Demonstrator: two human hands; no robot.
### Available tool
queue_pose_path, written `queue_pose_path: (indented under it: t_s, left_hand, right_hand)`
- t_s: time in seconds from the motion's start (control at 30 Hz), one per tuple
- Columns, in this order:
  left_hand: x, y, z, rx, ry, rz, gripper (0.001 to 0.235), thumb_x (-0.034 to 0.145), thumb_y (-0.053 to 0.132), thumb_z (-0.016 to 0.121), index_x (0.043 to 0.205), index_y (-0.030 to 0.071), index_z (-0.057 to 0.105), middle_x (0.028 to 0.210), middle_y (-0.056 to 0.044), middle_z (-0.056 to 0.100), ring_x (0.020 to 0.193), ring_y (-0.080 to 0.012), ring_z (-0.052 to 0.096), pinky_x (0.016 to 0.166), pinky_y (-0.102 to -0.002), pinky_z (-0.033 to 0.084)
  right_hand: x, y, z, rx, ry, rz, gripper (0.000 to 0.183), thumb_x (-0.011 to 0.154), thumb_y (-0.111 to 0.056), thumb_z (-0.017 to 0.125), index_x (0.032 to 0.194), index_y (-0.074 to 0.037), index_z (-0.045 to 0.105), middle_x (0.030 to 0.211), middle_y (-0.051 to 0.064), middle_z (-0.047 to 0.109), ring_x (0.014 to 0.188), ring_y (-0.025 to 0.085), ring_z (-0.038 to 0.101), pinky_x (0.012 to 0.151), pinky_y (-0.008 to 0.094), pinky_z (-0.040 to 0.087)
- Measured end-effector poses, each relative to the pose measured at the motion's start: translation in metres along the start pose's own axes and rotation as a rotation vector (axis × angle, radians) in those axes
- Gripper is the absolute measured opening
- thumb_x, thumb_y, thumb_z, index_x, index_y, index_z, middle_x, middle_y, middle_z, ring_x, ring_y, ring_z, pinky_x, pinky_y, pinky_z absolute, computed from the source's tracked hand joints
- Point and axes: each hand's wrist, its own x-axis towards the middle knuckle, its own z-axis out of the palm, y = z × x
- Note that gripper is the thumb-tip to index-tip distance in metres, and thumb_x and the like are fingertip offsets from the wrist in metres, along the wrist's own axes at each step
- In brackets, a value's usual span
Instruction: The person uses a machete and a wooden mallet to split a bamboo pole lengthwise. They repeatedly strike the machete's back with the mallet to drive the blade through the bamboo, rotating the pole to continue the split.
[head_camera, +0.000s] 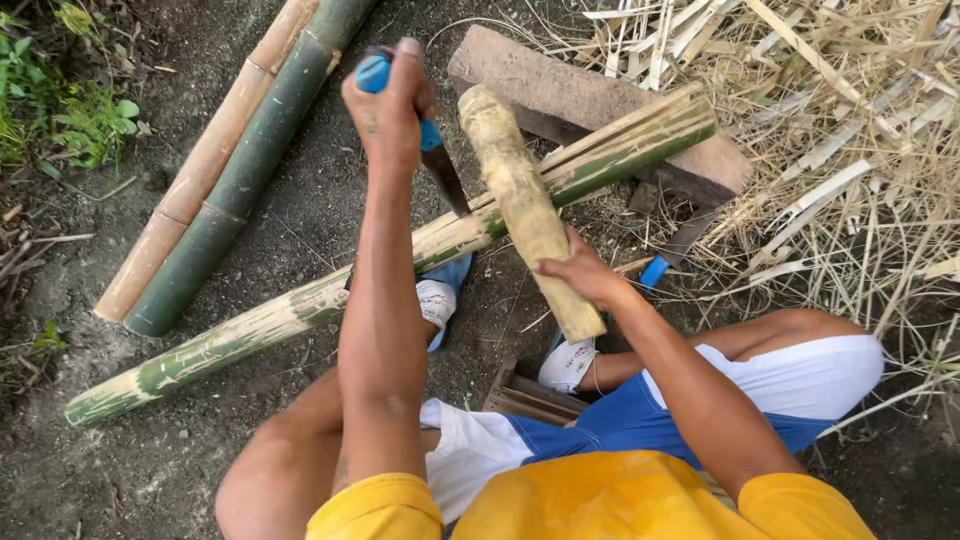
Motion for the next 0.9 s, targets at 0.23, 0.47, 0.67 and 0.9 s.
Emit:
queue_pose_path:
  t_s: [0.23, 0.47, 0.67, 0.9]
  left_hand:
    - [0.017, -0.014, -0.099, -0.217, 0.572, 0.083, 0.029, 0.092, 0.021, 0.072, 0.072, 0.006, 0.058, 0.056, -0.003, 0.057, 0.043, -0.0130, 0.053, 0.038, -0.033, 0.048]
    - [0.017, -0.015, -0.012, 0.164, 0.380, 0.129, 0.035, 0.096, 0.034, 0.071, 0.074, 0.010, 0.060, 0.056, -0.003, 0.059, 0.041, -0.0110, 0.057, 0.037, -0.029, 0.051]
    - [-0.023, 0.026, 0.054, 0.244, -0.248, 0.037, 0.032, 0.101, 0.030, 0.072, 0.079, 0.009, 0.062, 0.062, -0.001, 0.059, 0.050, -0.0104, 0.056, 0.044, -0.026, 0.046]
    - [0.016, 0.114, 0.114, -0.202, -0.382, 0.400, 0.030, 0.107, 0.035, 0.064, 0.093, 0.009, 0.066, 0.084, -0.004, 0.072, 0.076, -0.0130, 0.070, 0.076, -0.036, 0.062]
  right_hand:
    - [-0.046, 0.004, -0.046, -0.043, 0.197, 0.003, 0.095, 0.073, -0.014, 0.084, 0.151, 0.001, 0.032, 0.125, 0.016, 0.066, 0.110, 0.025, 0.066, 0.094, 0.035, 0.055]
    - [-0.062, 0.003, -0.052, -0.113, 0.226, -0.098, 0.103, 0.072, -0.014, 0.086, 0.155, 0.001, 0.026, 0.135, 0.015, 0.060, 0.120, 0.022, 0.060, 0.102, 0.034, 0.049]
    - [-0.089, 0.002, -0.072, -0.046, 0.341, -0.102, 0.096, 0.075, -0.015, 0.082, 0.155, -0.002, 0.031, 0.132, 0.014, 0.063, 0.116, 0.022, 0.062, 0.098, 0.034, 0.051]
    - [-0.091, -0.008, -0.112, 0.063, 0.516, -0.083, 0.079, 0.081, -0.008, 0.077, 0.148, -0.003, 0.037, 0.123, 0.013, 0.066, 0.102, 0.021, 0.068, 0.082, 0.034, 0.059]
